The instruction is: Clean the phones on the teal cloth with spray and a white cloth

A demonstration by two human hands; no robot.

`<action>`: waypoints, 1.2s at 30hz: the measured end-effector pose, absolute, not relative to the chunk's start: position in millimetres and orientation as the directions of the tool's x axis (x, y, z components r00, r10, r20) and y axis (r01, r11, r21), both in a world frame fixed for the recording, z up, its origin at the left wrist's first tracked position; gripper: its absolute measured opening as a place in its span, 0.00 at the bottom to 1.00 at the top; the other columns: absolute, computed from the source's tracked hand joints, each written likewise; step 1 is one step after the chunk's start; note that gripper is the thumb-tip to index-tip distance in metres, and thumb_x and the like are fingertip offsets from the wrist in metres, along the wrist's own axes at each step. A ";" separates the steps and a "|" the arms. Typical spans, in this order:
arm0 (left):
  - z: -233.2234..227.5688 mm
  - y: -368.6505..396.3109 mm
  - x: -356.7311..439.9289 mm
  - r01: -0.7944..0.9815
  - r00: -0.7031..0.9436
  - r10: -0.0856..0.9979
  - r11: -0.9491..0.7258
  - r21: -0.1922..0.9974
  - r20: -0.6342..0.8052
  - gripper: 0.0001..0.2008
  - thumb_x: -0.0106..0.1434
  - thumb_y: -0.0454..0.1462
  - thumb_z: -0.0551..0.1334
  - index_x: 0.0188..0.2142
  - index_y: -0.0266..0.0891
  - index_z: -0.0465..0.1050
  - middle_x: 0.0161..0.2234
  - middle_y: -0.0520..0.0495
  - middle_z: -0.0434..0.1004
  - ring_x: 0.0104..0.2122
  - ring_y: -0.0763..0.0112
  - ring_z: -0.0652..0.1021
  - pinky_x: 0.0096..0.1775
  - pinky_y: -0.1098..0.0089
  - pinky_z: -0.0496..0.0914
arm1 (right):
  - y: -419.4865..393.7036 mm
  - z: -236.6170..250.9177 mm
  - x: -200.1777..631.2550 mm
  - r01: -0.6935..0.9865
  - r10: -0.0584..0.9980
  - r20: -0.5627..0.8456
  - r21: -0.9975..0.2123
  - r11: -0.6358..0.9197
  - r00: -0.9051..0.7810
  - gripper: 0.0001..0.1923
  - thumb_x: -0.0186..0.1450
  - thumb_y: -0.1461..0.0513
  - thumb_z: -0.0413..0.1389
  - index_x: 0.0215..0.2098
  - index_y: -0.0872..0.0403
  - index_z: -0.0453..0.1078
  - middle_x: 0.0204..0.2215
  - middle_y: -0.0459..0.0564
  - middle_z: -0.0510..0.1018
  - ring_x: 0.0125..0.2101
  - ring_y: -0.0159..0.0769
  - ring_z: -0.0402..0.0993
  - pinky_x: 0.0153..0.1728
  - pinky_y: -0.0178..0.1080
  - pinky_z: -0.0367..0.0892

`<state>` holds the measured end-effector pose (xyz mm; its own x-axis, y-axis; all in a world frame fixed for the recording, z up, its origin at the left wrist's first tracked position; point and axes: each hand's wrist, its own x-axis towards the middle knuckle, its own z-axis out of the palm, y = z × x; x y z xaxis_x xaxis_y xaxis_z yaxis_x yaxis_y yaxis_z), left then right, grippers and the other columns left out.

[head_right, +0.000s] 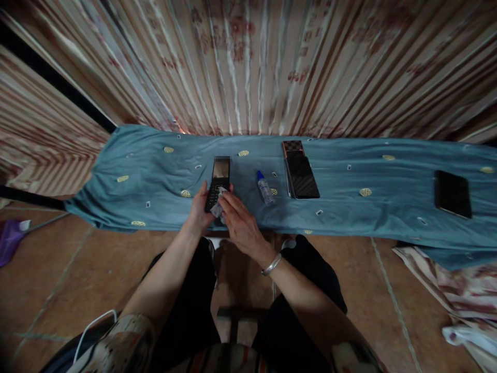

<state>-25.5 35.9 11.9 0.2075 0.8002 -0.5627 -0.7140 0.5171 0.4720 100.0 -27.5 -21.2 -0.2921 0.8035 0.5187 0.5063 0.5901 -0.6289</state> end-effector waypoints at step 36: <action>11.1 27.0 -13.2 -0.743 0.190 0.797 0.498 0.446 -0.573 0.23 0.71 0.43 0.47 0.50 0.28 0.73 0.31 0.43 0.82 0.32 0.68 0.81 0.43 0.69 0.74 | -15.3 -21.7 106.5 0.501 0.870 0.488 -0.737 0.453 -0.068 0.24 0.73 0.59 0.42 0.66 0.51 0.57 0.62 0.53 0.67 0.63 0.38 0.62 0.64 0.47 0.60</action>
<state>-13.2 27.0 11.1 0.1903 0.7971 -0.5731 -0.7433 0.4984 0.4463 106.5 -15.3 -21.7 -0.0682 0.8702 0.4880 0.5012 0.4528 -0.7374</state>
